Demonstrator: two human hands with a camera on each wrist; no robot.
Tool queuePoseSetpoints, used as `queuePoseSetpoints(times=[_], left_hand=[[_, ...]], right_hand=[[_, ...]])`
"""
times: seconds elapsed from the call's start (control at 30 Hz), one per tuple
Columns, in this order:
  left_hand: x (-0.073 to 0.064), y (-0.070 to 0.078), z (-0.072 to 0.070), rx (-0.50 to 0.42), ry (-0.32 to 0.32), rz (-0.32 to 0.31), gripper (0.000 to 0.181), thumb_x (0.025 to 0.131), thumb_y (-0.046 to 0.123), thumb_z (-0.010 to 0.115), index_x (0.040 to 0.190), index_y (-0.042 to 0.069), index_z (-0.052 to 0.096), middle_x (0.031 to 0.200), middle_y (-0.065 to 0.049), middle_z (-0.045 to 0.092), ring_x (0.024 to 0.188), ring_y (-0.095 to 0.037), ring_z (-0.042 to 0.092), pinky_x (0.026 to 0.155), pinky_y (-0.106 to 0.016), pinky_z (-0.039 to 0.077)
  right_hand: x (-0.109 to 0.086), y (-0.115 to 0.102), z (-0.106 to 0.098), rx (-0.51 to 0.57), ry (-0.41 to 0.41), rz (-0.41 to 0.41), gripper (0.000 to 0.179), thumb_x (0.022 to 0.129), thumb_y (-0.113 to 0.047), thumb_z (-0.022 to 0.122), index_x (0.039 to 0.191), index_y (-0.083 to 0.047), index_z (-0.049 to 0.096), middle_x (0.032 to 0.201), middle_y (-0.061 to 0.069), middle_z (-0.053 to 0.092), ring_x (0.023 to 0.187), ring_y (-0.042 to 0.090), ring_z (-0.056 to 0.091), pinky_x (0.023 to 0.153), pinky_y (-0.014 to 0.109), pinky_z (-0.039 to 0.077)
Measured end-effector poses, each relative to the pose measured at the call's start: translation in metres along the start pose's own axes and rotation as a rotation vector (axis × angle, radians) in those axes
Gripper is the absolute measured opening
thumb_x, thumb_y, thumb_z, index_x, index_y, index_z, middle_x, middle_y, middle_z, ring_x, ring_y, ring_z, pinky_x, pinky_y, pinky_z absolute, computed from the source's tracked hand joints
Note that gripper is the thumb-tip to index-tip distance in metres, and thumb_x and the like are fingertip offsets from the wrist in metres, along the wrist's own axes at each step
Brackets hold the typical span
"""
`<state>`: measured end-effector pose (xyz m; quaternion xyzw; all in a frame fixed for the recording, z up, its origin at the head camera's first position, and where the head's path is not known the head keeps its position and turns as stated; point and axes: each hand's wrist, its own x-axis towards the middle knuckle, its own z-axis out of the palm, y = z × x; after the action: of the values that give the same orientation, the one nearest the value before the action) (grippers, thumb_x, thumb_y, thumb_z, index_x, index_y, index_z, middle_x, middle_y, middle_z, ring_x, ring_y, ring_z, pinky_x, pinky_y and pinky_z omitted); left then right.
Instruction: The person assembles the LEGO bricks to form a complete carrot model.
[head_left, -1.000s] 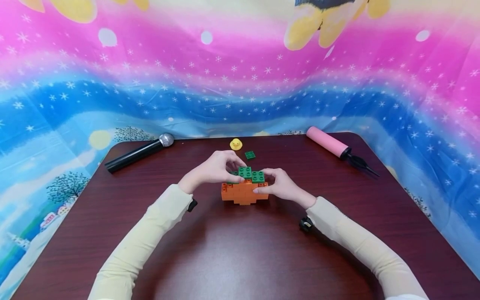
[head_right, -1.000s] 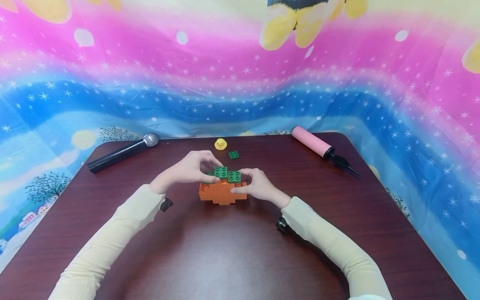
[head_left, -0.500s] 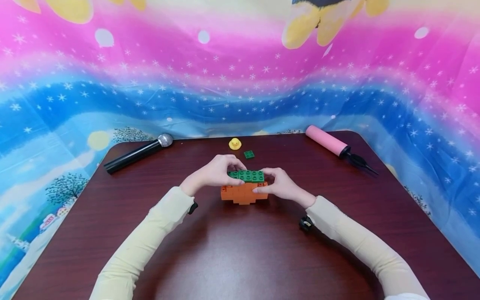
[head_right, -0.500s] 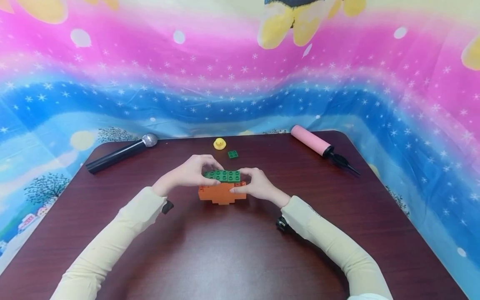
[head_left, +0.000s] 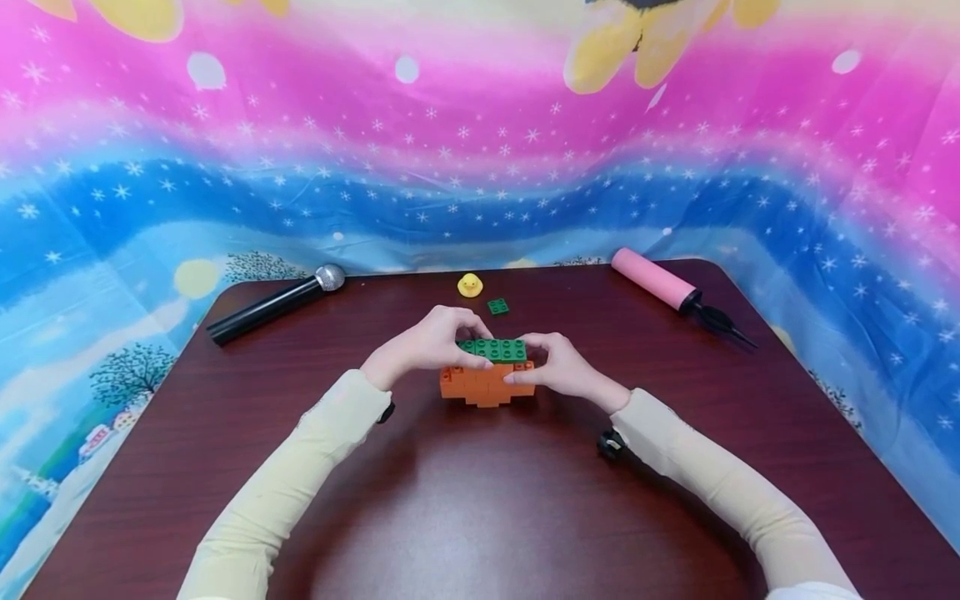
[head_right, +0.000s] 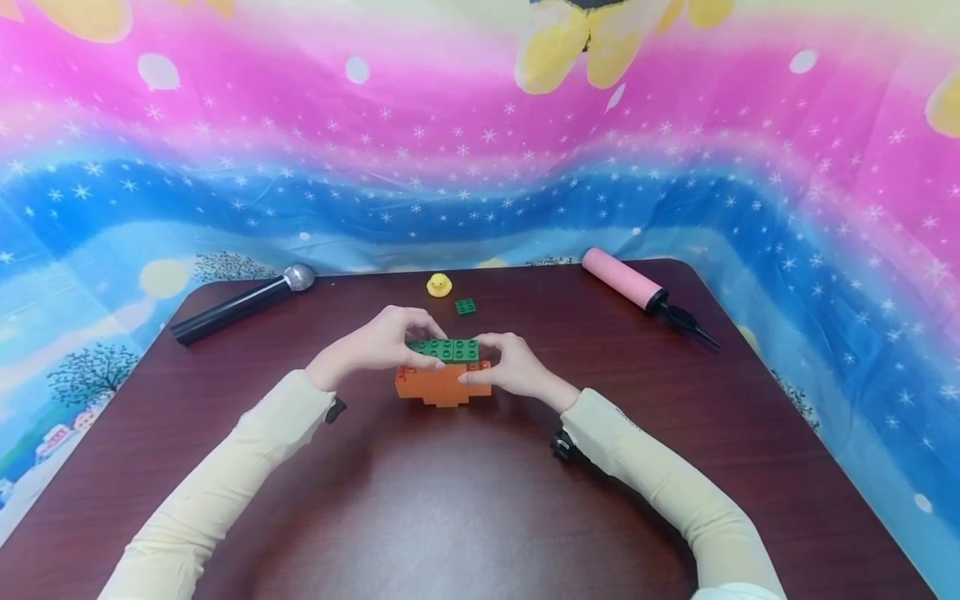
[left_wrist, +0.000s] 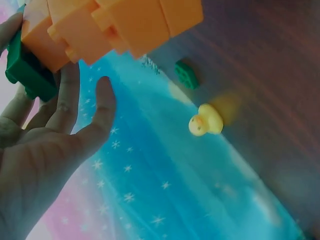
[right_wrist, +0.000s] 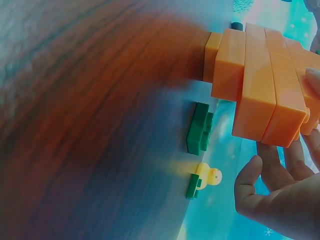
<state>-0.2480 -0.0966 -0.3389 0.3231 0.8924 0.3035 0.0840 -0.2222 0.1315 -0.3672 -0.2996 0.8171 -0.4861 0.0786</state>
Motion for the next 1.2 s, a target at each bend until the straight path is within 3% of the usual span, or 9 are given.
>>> queuePoseSetpoints(times=[0.37,0.77,0.9,1.1,1.2], left_hand=[[0.002,0.007,-0.002,0.032,-0.018,-0.028,0.031,0.078,0.026,0.08,0.102,0.009,0.071,0.099,-0.003,0.067,0.095,-0.018,0.057,0.084,-0.034,0.051],[0.004,0.006,0.0,-0.07,-0.045,-0.085,0.032,0.078,0.023,0.08,0.104,0.007,0.071,0.098,-0.006,0.07,0.091,-0.023,0.06,0.083,-0.035,0.051],[0.0,0.001,0.006,-0.065,-0.008,-0.059,0.032,0.079,0.024,0.079,0.104,0.008,0.069,0.1,-0.005,0.068,0.09,-0.021,0.059,0.083,-0.035,0.051],[-0.013,-0.01,0.016,-0.052,0.105,0.047,0.033,0.08,0.026,0.077,0.107,0.009,0.067,0.1,-0.004,0.064,0.086,-0.016,0.055,0.075,-0.03,0.05],[-0.013,-0.013,0.019,-0.073,0.138,0.084,0.036,0.079,0.026,0.078,0.109,0.01,0.067,0.101,-0.004,0.065,0.086,-0.015,0.055,0.074,-0.029,0.051]], right_hand=[[0.001,0.001,0.0,-0.017,0.003,0.001,0.035,0.081,-0.006,0.075,0.113,0.003,0.065,0.104,0.017,0.07,0.086,0.02,0.065,0.081,0.035,0.054],[0.0,0.001,0.0,-0.018,0.006,0.006,0.035,0.08,-0.005,0.076,0.112,0.004,0.066,0.102,0.018,0.07,0.081,0.018,0.063,0.077,0.031,0.054],[-0.001,0.001,0.001,-0.01,0.005,0.006,0.034,0.081,-0.004,0.075,0.112,0.004,0.065,0.103,0.018,0.069,0.084,0.02,0.064,0.078,0.032,0.054],[0.0,0.001,0.003,-0.001,-0.01,0.001,0.032,0.082,-0.004,0.073,0.112,0.004,0.065,0.104,0.018,0.069,0.087,0.02,0.064,0.08,0.036,0.054],[0.003,0.014,0.004,-0.001,-0.001,0.008,0.034,0.082,-0.004,0.074,0.113,0.004,0.065,0.104,0.018,0.069,0.086,0.021,0.063,0.081,0.04,0.054]])
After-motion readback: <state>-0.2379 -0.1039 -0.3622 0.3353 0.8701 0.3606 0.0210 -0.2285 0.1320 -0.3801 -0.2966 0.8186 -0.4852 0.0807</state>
